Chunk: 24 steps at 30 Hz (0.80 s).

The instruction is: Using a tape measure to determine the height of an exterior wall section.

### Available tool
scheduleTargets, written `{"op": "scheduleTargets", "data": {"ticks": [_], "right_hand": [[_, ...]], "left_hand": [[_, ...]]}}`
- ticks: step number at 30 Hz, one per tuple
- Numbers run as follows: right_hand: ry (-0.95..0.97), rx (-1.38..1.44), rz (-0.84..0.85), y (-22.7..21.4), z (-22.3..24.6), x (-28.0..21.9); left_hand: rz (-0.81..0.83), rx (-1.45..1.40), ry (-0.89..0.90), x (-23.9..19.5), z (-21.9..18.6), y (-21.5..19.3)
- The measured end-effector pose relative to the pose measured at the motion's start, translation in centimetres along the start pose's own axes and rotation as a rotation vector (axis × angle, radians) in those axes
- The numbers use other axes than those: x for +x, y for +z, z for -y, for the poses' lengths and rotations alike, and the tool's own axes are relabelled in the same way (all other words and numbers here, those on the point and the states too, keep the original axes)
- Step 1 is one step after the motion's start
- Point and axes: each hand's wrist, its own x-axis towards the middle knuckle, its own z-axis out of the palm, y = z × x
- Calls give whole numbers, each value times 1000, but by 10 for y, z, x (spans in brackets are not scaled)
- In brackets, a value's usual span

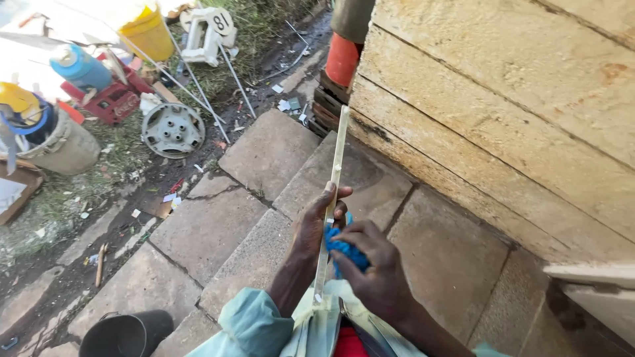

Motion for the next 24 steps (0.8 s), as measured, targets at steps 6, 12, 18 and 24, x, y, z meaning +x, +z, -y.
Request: {"op": "scheduleTargets", "data": {"ticks": [6, 12, 18, 24], "right_hand": [[183, 288, 117, -18, 11, 0], [281, 99, -255, -26, 16, 28], [251, -147, -231, -2, -22, 27], [521, 34, -303, -1, -40, 28]], "left_hand": [[108, -83, -28, 12, 5, -19], [155, -76, -53, 14, 8, -18], [45, 247, 82, 18, 22, -11], [-46, 337, 71, 12, 19, 5]]}}
